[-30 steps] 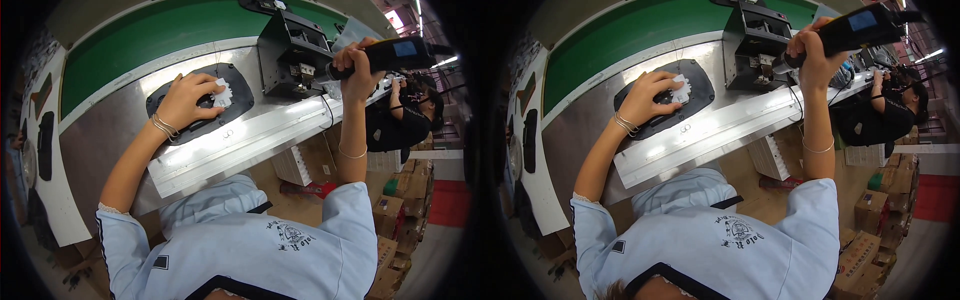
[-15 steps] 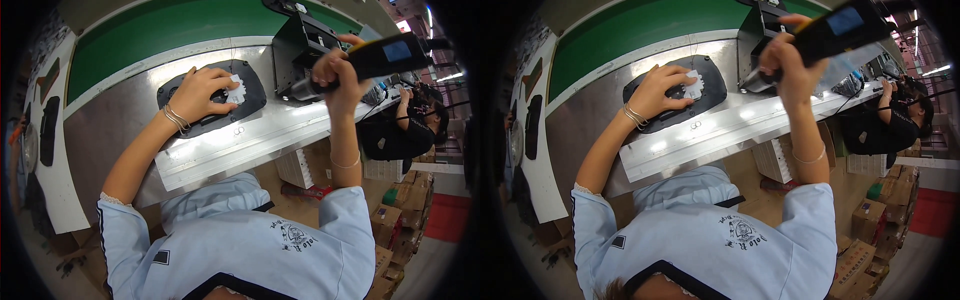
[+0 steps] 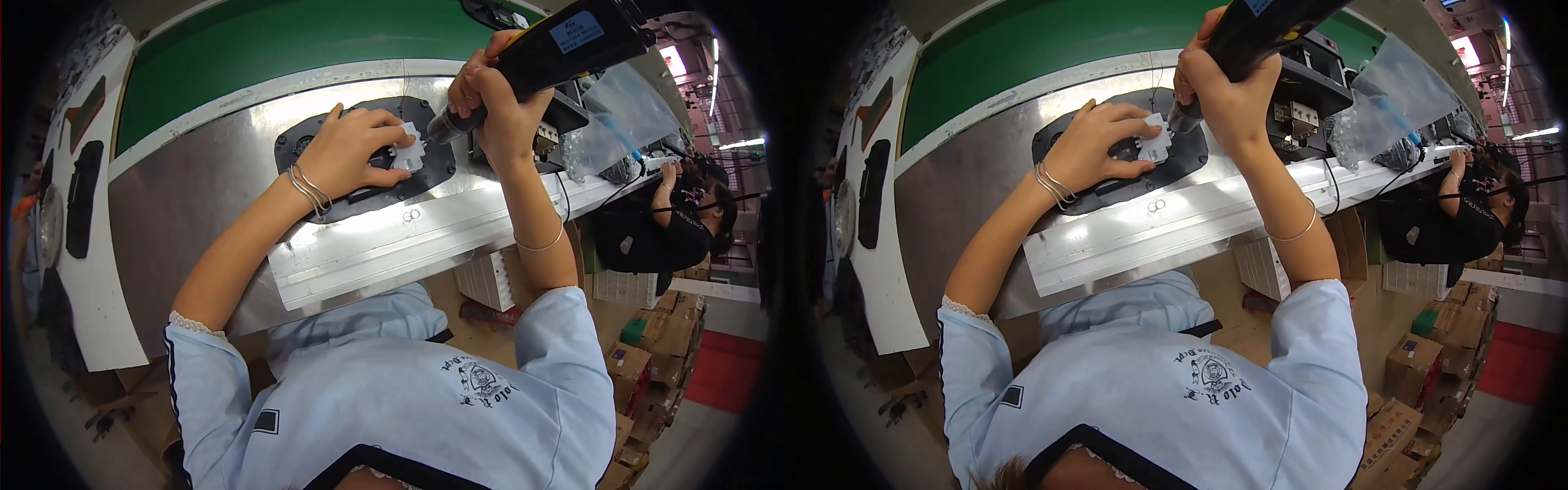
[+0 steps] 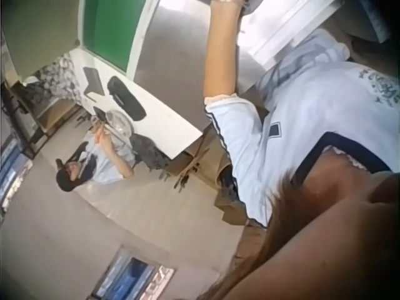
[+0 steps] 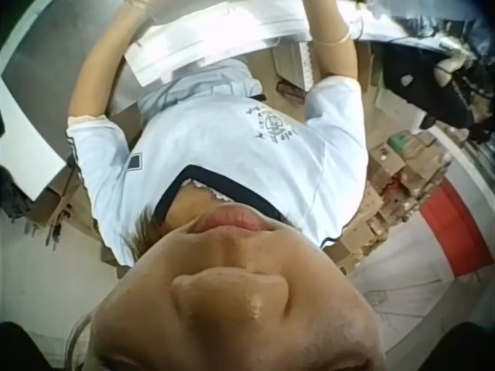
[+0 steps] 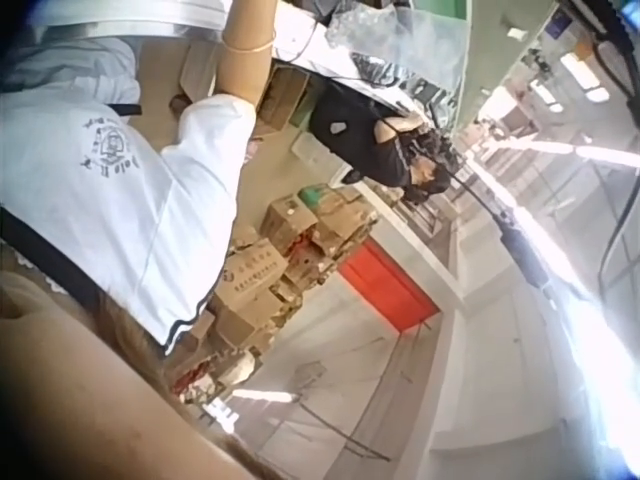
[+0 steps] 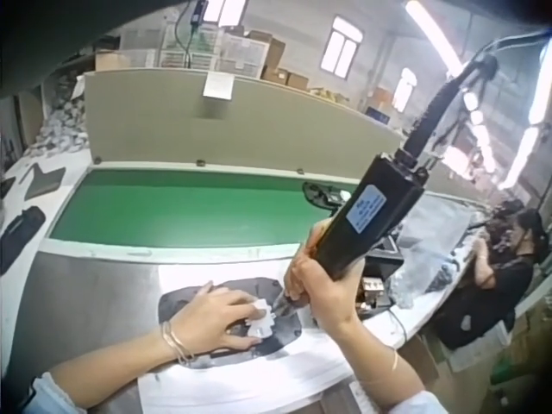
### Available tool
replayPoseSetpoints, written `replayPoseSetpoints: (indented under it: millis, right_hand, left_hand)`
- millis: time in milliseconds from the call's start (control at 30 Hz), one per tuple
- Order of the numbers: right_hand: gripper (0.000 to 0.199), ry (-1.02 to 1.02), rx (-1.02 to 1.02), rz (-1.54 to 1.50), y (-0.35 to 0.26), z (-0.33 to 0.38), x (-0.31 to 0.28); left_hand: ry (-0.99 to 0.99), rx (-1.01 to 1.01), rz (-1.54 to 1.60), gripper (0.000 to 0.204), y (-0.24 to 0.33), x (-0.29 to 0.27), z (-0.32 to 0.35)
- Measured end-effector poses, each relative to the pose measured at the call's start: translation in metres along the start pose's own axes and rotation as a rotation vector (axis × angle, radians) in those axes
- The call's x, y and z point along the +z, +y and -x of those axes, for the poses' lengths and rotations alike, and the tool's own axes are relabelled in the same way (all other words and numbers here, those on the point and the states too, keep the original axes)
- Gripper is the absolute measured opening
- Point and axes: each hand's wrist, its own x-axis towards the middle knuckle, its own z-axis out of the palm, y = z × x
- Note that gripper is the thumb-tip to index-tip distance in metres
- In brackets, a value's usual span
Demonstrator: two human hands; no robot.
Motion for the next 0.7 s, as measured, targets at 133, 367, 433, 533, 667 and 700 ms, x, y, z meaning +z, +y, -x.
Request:
replayPoseSetpoints:
  millis: [133, 367, 433, 533, 667, 700]
  right_hand:
    - [0.020, -0.018, -0.009, 0.021, 0.002, 0.000, 0.002]
    - [0.023, -0.090, 0.005, 0.230, 0.002, -0.004, 0.011]
    - [0.024, 0.004, -0.011, 0.161, -0.012, 0.002, 0.009]
    - [0.023, 0.117, -0.200, 0.192, -0.039, 0.012, -0.028]
    - [0.016, 0.164, -0.260, 0.234, -0.089, 0.020, -0.078]
    - [0.016, 0.168, -0.263, 0.242, -0.091, 0.019, -0.086]
  left_hand:
    - [-0.016, -0.002, -0.019, 0.037, 0.001, -0.001, -0.001]
    - [-0.004, 0.030, -0.006, 0.037, 0.001, 0.000, -0.003]
    - [0.012, 0.050, -0.003, 0.036, -0.001, -0.002, -0.005]
    - [-0.012, 0.079, -0.004, 0.037, 0.007, -0.004, -0.003]
    - [-0.012, 0.051, -0.022, 0.039, 0.007, -0.009, -0.003]
    - [-0.020, 0.040, -0.025, 0.040, 0.006, -0.009, -0.003]
